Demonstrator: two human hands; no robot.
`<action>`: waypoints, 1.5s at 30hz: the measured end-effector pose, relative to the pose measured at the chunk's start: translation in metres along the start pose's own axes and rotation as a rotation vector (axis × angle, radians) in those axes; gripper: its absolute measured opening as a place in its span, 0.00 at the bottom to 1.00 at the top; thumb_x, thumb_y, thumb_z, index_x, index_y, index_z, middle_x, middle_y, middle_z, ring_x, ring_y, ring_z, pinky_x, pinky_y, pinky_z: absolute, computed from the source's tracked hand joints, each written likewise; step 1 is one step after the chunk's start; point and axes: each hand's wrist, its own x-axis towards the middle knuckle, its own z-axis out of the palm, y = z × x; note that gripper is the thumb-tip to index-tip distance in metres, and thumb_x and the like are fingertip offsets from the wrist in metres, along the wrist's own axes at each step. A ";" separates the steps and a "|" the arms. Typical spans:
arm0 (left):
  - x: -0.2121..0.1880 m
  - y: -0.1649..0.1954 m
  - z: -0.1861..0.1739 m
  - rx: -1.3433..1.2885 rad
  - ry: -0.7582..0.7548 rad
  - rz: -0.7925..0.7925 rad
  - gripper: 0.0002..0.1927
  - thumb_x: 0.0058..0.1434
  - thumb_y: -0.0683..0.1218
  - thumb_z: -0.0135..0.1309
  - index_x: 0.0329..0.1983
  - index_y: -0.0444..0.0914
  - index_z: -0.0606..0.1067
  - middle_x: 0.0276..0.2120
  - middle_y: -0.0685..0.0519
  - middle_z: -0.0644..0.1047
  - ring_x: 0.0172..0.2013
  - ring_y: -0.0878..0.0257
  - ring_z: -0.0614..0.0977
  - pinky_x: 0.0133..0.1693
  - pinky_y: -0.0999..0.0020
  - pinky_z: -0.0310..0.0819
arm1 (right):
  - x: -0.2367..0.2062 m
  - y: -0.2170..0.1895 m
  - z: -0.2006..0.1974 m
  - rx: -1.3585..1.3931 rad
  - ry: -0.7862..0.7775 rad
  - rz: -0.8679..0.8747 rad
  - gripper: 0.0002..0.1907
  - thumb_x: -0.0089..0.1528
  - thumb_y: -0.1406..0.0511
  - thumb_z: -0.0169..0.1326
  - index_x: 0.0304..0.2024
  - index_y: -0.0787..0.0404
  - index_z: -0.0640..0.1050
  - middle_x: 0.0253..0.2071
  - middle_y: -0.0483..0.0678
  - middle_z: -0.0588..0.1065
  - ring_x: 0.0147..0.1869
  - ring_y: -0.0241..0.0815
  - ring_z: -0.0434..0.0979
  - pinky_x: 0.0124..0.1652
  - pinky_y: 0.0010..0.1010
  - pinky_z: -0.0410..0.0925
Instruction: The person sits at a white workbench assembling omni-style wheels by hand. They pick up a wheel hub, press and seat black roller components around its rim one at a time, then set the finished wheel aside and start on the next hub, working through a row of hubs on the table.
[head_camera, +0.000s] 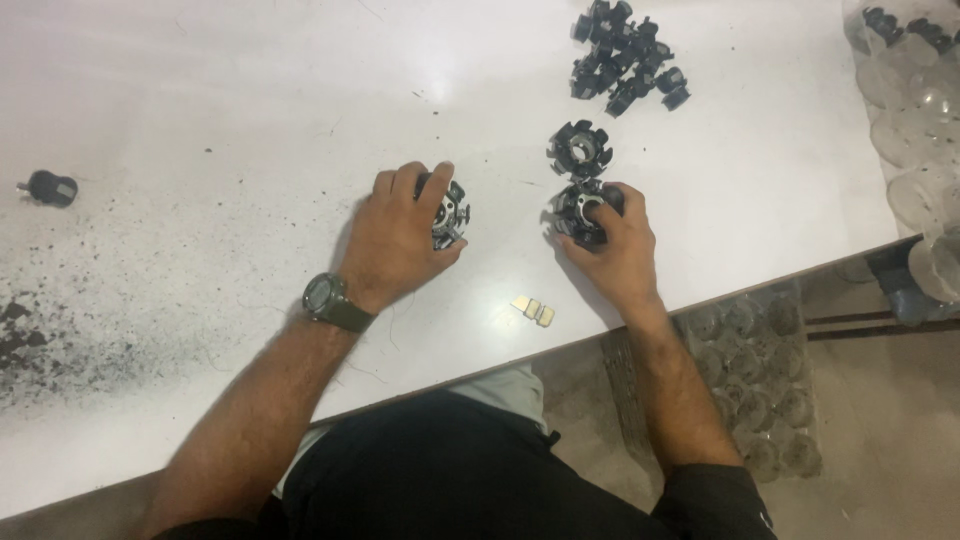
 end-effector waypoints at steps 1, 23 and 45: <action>0.002 -0.001 -0.001 0.011 0.009 0.013 0.46 0.52 0.59 0.68 0.70 0.40 0.63 0.60 0.42 0.67 0.57 0.48 0.70 0.51 0.50 0.73 | 0.006 0.000 -0.003 0.019 0.043 -0.047 0.23 0.53 0.62 0.74 0.46 0.65 0.80 0.63 0.57 0.68 0.61 0.57 0.78 0.54 0.40 0.77; 0.105 0.097 -0.008 -0.296 -0.019 -0.057 0.40 0.67 0.74 0.39 0.64 0.39 0.68 0.47 0.40 0.76 0.45 0.49 0.79 0.41 0.50 0.78 | 0.031 0.003 -0.017 -0.217 0.081 -0.200 0.61 0.44 0.49 0.78 0.71 0.66 0.62 0.74 0.68 0.49 0.78 0.71 0.47 0.68 0.68 0.45; 0.025 0.014 -0.007 -0.234 -0.360 0.200 0.30 0.71 0.61 0.42 0.68 0.39 0.68 0.66 0.42 0.68 0.67 0.48 0.67 0.65 0.46 0.57 | 0.069 0.109 -0.059 -0.341 0.385 -0.081 0.38 0.63 0.65 0.72 0.67 0.71 0.66 0.71 0.72 0.57 0.73 0.71 0.59 0.67 0.53 0.63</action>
